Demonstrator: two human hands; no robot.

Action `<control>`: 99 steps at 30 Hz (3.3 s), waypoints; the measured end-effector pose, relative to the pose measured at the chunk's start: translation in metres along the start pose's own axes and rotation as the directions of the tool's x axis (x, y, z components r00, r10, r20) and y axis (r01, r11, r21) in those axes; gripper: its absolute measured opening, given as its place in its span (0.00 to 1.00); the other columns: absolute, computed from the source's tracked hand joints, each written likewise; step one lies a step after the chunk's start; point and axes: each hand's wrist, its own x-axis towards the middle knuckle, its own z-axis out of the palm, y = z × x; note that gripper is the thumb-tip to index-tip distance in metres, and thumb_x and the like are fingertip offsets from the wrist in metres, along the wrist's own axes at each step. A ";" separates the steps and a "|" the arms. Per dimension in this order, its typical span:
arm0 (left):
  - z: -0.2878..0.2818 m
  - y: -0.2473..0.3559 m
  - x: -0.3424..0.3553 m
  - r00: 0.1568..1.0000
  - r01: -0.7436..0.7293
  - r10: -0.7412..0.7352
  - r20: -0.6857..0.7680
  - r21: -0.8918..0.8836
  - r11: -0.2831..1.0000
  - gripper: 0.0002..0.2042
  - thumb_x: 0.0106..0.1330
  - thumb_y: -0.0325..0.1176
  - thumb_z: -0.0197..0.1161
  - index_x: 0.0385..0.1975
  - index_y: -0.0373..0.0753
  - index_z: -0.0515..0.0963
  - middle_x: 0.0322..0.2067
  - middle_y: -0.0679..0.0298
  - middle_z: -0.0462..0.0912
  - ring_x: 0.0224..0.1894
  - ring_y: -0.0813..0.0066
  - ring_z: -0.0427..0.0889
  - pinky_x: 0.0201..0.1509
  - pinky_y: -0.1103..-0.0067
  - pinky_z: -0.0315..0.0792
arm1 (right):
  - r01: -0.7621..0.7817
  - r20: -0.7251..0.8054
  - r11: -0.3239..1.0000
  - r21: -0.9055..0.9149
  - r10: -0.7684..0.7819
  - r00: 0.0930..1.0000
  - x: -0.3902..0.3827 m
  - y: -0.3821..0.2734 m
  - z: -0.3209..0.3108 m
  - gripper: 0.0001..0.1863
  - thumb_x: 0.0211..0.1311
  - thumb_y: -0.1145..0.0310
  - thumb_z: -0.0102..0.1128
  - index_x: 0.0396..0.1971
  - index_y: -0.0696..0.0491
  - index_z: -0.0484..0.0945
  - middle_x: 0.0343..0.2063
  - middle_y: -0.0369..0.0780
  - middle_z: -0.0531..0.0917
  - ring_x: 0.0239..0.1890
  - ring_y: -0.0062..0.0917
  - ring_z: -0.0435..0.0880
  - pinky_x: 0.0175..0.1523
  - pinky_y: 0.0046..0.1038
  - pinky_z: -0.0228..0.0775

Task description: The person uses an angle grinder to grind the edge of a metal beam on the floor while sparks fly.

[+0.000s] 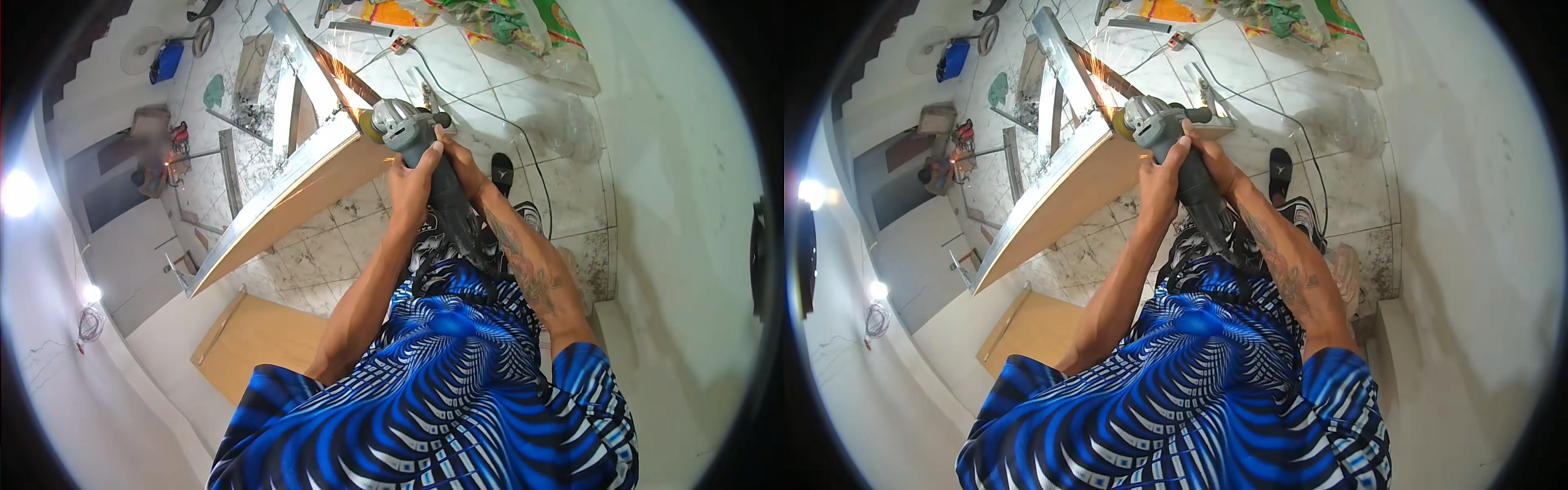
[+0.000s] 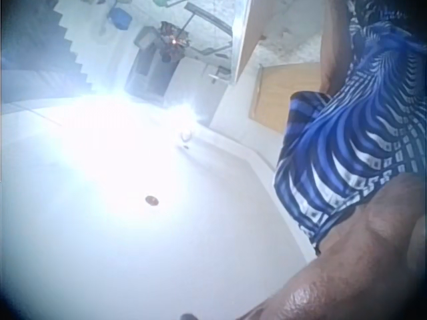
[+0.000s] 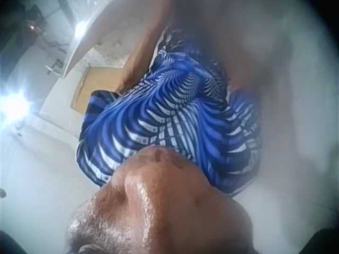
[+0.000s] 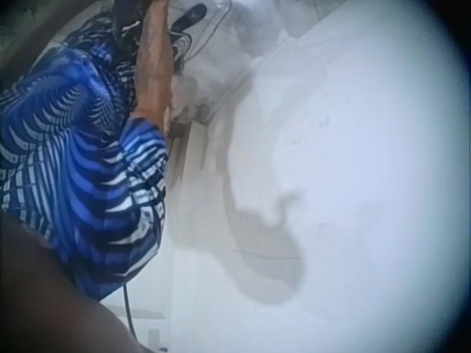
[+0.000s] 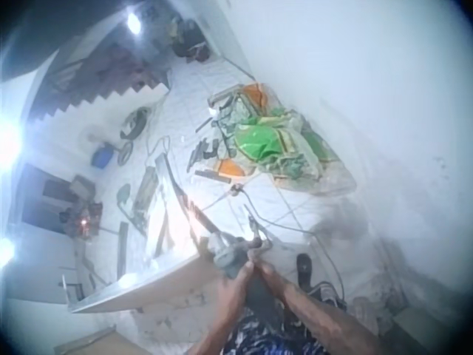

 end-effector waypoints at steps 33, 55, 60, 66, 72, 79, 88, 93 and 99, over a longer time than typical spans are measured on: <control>0.015 0.022 -0.036 0.986 -0.169 0.163 -0.046 -0.269 0.948 0.26 0.58 0.39 0.72 0.50 0.28 0.71 0.41 0.57 0.81 0.41 0.73 0.80 0.46 0.77 0.75 | 0.046 0.073 0.507 -0.861 0.034 0.997 -0.012 -0.063 0.055 0.30 0.71 0.43 0.44 0.45 0.59 0.78 0.33 0.35 0.81 0.33 0.15 0.76 0.38 0.19 0.69; 0.016 0.011 -0.008 0.965 -0.261 0.254 -0.063 -0.223 0.939 0.25 0.59 0.41 0.72 0.48 0.29 0.73 0.40 0.63 0.80 0.38 0.80 0.77 0.42 0.81 0.74 | 0.125 0.154 0.523 -0.843 0.011 0.988 0.018 -0.068 0.037 0.28 0.73 0.47 0.43 0.49 0.60 0.77 0.40 0.35 0.81 0.40 0.17 0.77 0.47 0.21 0.70; 0.016 0.025 0.018 0.958 -0.282 0.260 -0.120 -0.230 0.931 0.25 0.59 0.41 0.72 0.46 0.26 0.73 0.38 0.61 0.80 0.36 0.80 0.78 0.39 0.81 0.74 | 0.033 0.102 0.615 -0.788 0.076 0.992 0.041 -0.080 0.035 0.30 0.72 0.44 0.44 0.45 0.59 0.78 0.34 0.33 0.81 0.32 0.13 0.77 0.37 0.17 0.71; 0.020 0.020 -0.010 0.968 -0.252 0.243 -0.065 -0.276 0.928 0.25 0.60 0.40 0.71 0.49 0.30 0.73 0.40 0.64 0.80 0.41 0.80 0.77 0.46 0.81 0.73 | 0.042 0.098 0.609 -0.792 0.059 0.993 0.015 -0.073 0.054 0.29 0.72 0.46 0.44 0.49 0.59 0.76 0.41 0.36 0.81 0.41 0.16 0.77 0.47 0.20 0.70; 0.017 0.031 0.007 0.971 -0.233 0.214 -0.107 -0.208 0.950 0.25 0.59 0.42 0.72 0.46 0.27 0.75 0.36 0.62 0.81 0.37 0.78 0.79 0.42 0.81 0.74 | -0.053 0.034 0.737 -0.674 0.102 0.994 0.036 -0.077 0.043 0.25 0.72 0.48 0.46 0.48 0.56 0.77 0.39 0.35 0.81 0.37 0.15 0.78 0.42 0.20 0.72; 0.026 0.026 -0.016 0.965 -0.228 0.203 -0.165 -0.150 0.962 0.27 0.58 0.42 0.72 0.47 0.25 0.73 0.39 0.59 0.81 0.38 0.76 0.79 0.42 0.80 0.75 | -0.145 -0.075 0.817 -0.558 0.125 0.989 0.013 -0.066 0.034 0.25 0.72 0.48 0.46 0.49 0.55 0.75 0.39 0.35 0.81 0.36 0.17 0.80 0.41 0.22 0.74; 0.018 0.033 -0.014 0.977 -0.156 0.141 -0.160 -0.087 0.984 0.29 0.58 0.43 0.73 0.49 0.25 0.71 0.43 0.56 0.80 0.43 0.75 0.79 0.46 0.79 0.74 | -0.158 -0.146 0.821 -0.549 0.092 0.985 0.006 -0.065 0.067 0.26 0.72 0.47 0.46 0.51 0.55 0.74 0.40 0.36 0.81 0.37 0.19 0.80 0.42 0.23 0.75; 0.014 0.031 -0.012 0.968 -0.174 0.161 -0.192 -0.051 0.983 0.28 0.58 0.43 0.73 0.49 0.26 0.72 0.43 0.57 0.80 0.41 0.74 0.80 0.45 0.80 0.75 | -0.143 -0.143 0.843 -0.519 0.080 0.987 0.005 -0.059 0.057 0.27 0.71 0.46 0.47 0.53 0.55 0.73 0.42 0.38 0.81 0.39 0.21 0.80 0.45 0.25 0.76; 0.015 0.033 -0.018 0.976 -0.184 0.173 -0.133 -0.077 0.980 0.28 0.58 0.42 0.72 0.50 0.26 0.72 0.42 0.55 0.81 0.42 0.74 0.80 0.45 0.79 0.75 | -0.175 -0.181 0.862 -0.475 0.099 0.978 0.002 -0.056 0.052 0.27 0.70 0.45 0.47 0.53 0.55 0.72 0.42 0.38 0.81 0.39 0.21 0.80 0.45 0.25 0.76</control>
